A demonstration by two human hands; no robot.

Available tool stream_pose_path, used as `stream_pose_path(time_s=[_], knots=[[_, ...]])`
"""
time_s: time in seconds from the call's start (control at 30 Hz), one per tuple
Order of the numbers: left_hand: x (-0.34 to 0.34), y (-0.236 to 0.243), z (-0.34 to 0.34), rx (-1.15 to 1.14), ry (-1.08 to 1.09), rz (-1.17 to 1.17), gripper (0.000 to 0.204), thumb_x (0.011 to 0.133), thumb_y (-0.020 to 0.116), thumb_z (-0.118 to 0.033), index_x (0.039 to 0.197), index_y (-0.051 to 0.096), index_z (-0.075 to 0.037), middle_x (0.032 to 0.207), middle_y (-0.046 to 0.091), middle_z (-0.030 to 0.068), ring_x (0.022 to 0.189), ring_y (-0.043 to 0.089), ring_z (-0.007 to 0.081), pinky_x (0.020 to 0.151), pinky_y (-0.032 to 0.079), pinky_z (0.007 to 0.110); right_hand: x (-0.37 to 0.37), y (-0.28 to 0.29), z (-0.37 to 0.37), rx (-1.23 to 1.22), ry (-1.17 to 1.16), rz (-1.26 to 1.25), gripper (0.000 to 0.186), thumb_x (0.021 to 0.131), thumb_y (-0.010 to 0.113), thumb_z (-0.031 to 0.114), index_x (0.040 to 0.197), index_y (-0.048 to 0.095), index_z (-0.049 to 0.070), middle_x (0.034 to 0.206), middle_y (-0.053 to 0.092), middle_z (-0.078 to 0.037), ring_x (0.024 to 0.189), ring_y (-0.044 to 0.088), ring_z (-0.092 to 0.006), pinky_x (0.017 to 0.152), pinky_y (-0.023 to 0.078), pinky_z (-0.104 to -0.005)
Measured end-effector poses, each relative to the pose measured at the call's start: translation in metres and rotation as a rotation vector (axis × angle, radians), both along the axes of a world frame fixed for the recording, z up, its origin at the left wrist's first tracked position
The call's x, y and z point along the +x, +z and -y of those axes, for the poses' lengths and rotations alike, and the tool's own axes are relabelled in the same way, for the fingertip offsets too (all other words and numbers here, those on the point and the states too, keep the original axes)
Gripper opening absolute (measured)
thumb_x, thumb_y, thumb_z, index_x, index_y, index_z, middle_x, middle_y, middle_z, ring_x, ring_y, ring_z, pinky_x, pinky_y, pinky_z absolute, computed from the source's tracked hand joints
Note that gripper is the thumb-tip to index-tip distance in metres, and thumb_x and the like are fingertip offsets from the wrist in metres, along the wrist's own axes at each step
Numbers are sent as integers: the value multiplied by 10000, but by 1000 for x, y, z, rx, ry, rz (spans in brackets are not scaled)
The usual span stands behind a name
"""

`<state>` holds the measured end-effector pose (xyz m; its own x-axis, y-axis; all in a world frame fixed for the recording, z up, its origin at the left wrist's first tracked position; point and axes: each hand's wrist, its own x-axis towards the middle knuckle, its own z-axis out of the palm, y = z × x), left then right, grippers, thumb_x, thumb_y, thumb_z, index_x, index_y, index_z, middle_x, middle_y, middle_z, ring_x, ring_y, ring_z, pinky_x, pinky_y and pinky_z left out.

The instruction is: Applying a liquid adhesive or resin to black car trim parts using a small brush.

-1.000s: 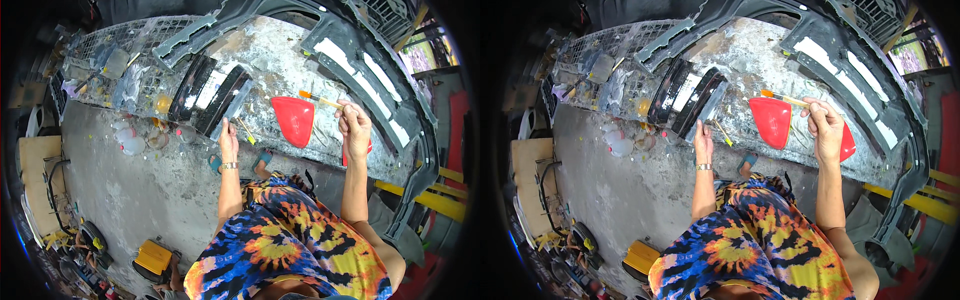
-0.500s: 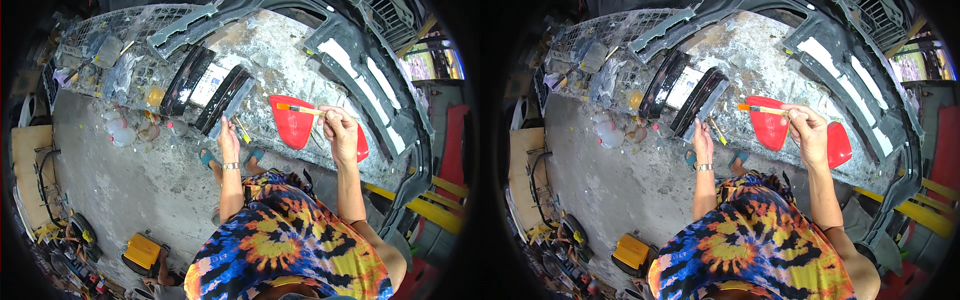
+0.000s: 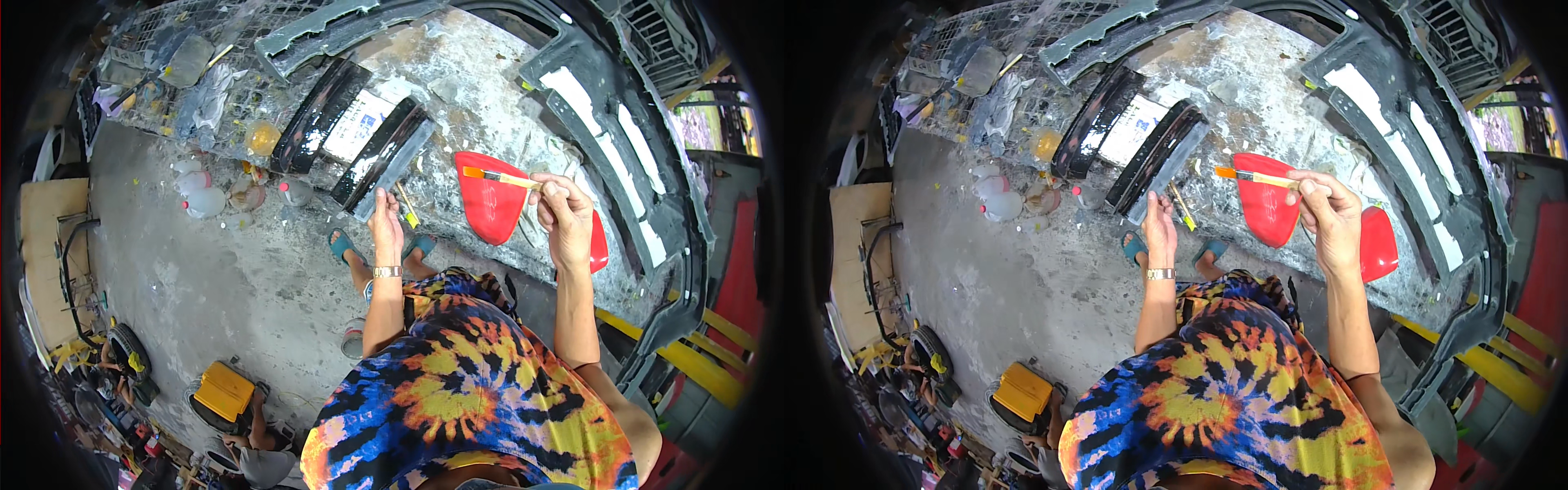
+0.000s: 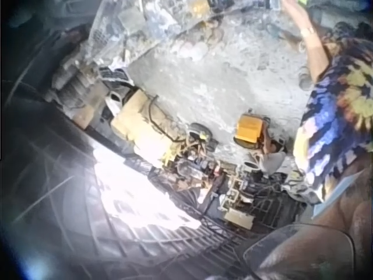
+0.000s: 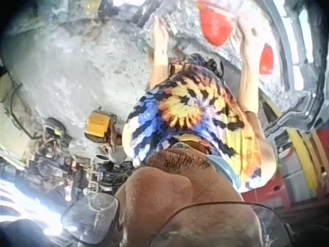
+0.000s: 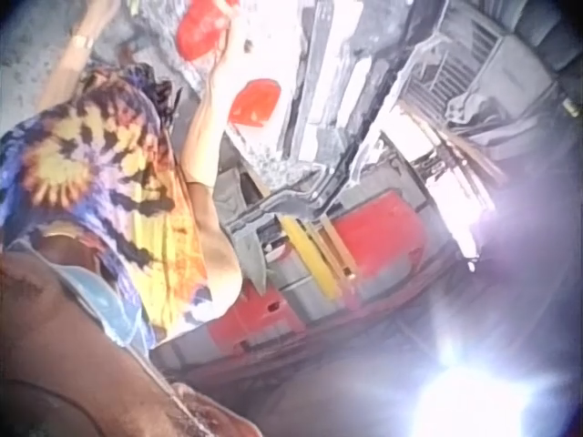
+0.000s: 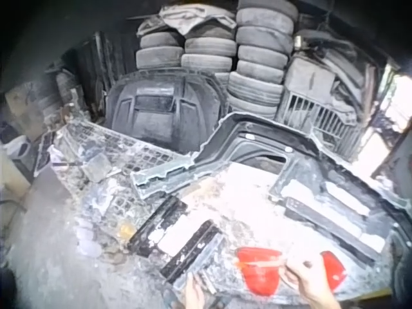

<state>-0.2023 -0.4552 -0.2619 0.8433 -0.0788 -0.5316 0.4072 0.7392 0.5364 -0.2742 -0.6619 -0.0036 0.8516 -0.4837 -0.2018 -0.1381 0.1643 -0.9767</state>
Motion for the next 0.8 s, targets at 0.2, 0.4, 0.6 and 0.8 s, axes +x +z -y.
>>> stream_pose_path(time_s=[0.2, 0.4, 0.6, 0.8], knots=[[-15, 14, -21, 60, -107, 175, 276, 907, 623, -217, 1103, 559, -32, 932, 569, 14, 829, 514, 102, 698, 397, 247, 2, -3, -2, 4, 5, 5, 216, 933, 560, 148, 1045, 648, -14, 757, 604, -47, 525, 364, -22, 451, 270, -179], [-69, 4, -106, 333, -333, -27, 387, 905, 615, -177, 1243, 494, -32, 937, 594, 13, 815, 555, 92, 667, 428, 246, 4, -11, -7, 62, 22, 9, 222, 933, 560, 142, 1065, 633, -20, 773, 601, -42, 540, 377, -24, 451, 269, -176], [-92, -28, -221, 486, -186, -243, 334, 890, 641, -266, 1144, 552, -68, 890, 613, 19, 773, 586, 99, 664, 459, 224, 9, -17, -30, 132, -28, -5, 224, 929, 565, 141, 1068, 617, -28, 787, 601, -41, 548, 391, -23, 450, 273, -162], [-38, -75, -334, 581, -140, -319, 231, 859, 667, -272, 960, 574, -87, 840, 613, 16, 718, 560, 78, 607, 450, 227, 21, -3, -75, 109, -127, 44, 242, 935, 559, 161, 1080, 605, -27, 773, 588, -35, 533, 383, -27, 445, 264, -165]])
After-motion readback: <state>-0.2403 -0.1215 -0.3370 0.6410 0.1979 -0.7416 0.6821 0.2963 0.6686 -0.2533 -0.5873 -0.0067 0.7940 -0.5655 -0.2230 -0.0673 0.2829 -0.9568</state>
